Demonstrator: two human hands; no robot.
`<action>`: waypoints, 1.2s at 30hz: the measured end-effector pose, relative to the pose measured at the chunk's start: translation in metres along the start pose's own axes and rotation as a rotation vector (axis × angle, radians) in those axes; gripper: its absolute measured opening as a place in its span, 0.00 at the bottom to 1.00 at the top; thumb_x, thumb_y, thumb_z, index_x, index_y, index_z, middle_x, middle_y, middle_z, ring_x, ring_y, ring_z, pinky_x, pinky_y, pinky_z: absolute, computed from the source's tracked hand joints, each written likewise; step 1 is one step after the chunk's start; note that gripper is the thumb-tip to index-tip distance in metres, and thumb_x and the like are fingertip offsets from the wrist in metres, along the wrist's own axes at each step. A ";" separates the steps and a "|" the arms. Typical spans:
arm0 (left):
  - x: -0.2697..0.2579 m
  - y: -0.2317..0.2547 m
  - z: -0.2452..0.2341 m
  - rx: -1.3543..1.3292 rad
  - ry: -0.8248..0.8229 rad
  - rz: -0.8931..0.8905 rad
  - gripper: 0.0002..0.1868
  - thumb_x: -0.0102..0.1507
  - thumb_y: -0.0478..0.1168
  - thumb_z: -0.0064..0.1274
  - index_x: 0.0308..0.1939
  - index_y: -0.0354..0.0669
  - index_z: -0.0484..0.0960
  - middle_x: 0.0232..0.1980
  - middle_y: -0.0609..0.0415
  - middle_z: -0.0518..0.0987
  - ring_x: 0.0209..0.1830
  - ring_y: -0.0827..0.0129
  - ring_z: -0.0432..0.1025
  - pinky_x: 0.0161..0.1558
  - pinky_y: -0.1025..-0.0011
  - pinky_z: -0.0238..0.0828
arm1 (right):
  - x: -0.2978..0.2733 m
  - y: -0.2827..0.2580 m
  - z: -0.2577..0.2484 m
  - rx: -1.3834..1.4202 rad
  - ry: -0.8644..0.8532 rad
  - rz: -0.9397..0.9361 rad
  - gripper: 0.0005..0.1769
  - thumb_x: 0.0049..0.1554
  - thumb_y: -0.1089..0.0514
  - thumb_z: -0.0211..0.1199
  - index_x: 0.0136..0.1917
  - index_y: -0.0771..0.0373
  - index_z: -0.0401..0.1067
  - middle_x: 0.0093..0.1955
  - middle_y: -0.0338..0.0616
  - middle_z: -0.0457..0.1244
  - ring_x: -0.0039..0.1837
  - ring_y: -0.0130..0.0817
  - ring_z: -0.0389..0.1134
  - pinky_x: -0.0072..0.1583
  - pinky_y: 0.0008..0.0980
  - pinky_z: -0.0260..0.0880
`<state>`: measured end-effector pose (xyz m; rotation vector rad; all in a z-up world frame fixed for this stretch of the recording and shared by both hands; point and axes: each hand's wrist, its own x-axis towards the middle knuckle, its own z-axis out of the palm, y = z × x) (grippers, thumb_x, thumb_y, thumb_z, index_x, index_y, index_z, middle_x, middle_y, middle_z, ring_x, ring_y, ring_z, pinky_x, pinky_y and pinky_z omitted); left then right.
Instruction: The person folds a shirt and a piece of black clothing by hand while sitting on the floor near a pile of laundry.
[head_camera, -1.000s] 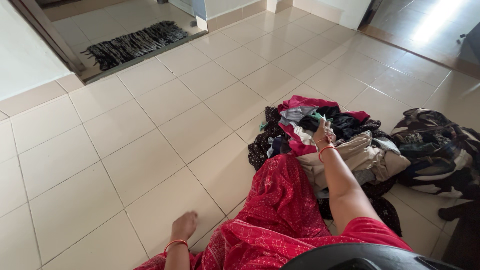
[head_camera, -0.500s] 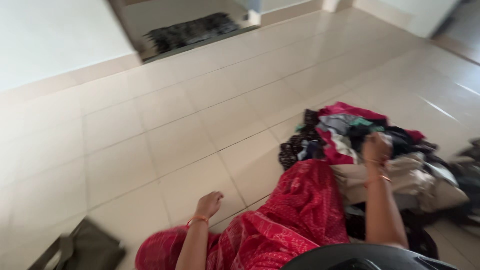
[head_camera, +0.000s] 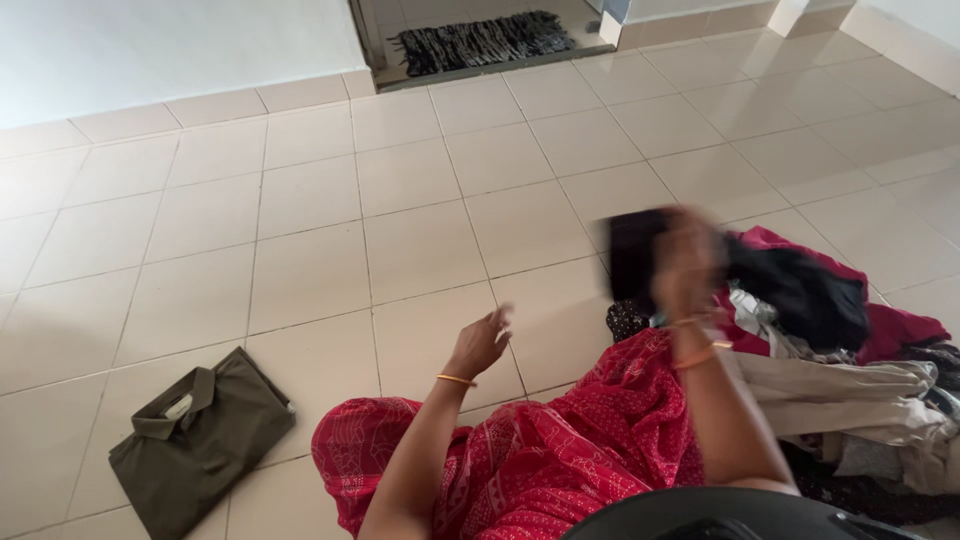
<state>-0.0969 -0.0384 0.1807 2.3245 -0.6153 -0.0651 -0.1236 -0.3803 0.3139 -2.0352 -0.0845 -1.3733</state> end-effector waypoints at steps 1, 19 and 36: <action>0.001 0.008 -0.005 0.002 0.001 0.002 0.21 0.64 0.41 0.53 0.61 0.45 0.73 0.51 0.53 0.81 0.49 0.56 0.77 0.48 0.58 0.74 | -0.014 -0.014 0.029 0.081 -0.116 -0.022 0.20 0.71 0.52 0.53 0.65 0.71 0.70 0.66 0.53 0.64 0.67 0.45 0.66 0.69 0.43 0.66; 0.011 -0.178 0.012 -1.527 0.708 -0.236 0.13 0.70 0.38 0.48 0.58 0.39 0.77 0.56 0.50 0.79 0.52 0.60 0.76 0.49 0.56 0.77 | -0.178 -0.028 0.202 -0.513 -1.257 -0.232 0.37 0.61 0.64 0.55 0.82 0.58 0.52 0.62 0.51 0.66 0.68 0.45 0.65 0.76 0.48 0.50; -0.020 -0.155 -0.040 -0.371 0.916 -0.381 0.33 0.52 0.36 0.62 0.62 0.42 0.73 0.64 0.42 0.72 0.62 0.50 0.66 0.59 0.54 0.65 | -0.089 0.007 0.189 -0.466 -0.594 -0.187 0.22 0.51 0.65 0.59 0.60 0.60 0.70 0.54 0.48 0.66 0.56 0.49 0.68 0.54 0.46 0.72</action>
